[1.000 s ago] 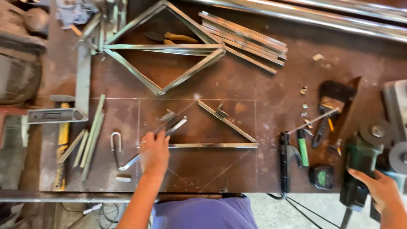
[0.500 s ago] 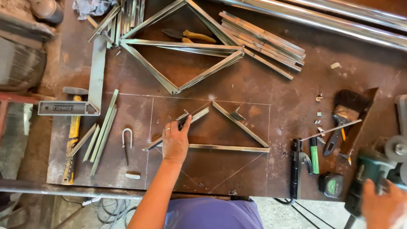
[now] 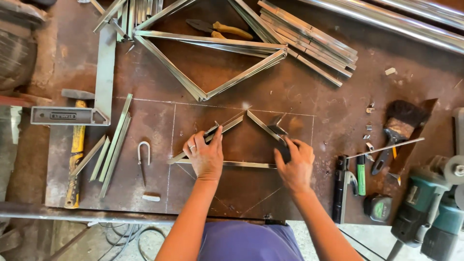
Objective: The person uses an angle grinder to bevel the ends of square metal tubes, then assembles them into a pentagon-shaped frame on a metal workbench. They repeatedly grind, fit, and adjust the pieces to achieve tight corner joints, and briefly use a welding torch at the end.
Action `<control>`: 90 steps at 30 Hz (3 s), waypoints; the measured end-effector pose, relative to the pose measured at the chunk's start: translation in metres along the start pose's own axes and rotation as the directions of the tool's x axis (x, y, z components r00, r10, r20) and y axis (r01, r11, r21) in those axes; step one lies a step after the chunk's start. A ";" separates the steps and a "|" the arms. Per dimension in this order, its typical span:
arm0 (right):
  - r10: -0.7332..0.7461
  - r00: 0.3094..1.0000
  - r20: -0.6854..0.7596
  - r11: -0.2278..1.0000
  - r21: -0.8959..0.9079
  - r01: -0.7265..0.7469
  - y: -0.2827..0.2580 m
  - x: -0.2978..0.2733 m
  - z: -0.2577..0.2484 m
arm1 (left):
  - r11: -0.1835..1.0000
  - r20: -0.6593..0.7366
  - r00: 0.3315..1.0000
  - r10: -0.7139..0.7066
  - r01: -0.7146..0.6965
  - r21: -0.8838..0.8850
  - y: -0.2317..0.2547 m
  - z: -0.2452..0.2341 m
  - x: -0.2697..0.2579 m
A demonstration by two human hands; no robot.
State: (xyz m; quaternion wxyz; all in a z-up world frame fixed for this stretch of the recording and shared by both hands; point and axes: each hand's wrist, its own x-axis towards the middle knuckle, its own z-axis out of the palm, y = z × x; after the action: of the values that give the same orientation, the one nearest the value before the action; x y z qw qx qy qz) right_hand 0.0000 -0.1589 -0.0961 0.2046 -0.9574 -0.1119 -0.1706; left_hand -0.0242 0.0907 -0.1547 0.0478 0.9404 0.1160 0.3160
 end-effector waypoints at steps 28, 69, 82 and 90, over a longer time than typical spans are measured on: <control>0.093 0.996 -0.007 0.995 -0.043 -0.093 0.017 -0.013 0.046 | 0.898 0.102 0.988 -0.116 0.148 -0.413 -0.009 0.004 0.015; 0.119 0.990 -0.071 0.988 -0.086 -0.125 0.002 -0.002 0.040 | 0.980 0.053 0.995 -0.082 0.090 -0.177 -0.015 0.001 0.009; 0.196 0.970 -0.141 0.977 -0.052 -0.205 -0.002 0.009 0.046 | 0.988 0.037 0.999 0.017 -0.011 -0.152 -0.016 0.003 0.011; 0.201 0.968 -0.147 0.979 0.020 -0.201 0.001 0.008 0.047 | 0.988 0.015 0.999 0.041 -0.038 -0.153 -0.014 0.002 0.013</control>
State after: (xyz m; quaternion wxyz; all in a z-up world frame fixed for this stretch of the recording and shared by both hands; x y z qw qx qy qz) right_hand 0.0206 -0.1389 -0.1339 0.2308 -0.9479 0.0008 -0.2195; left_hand -0.0159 0.1079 -0.1508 0.1142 0.9390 0.0725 0.3163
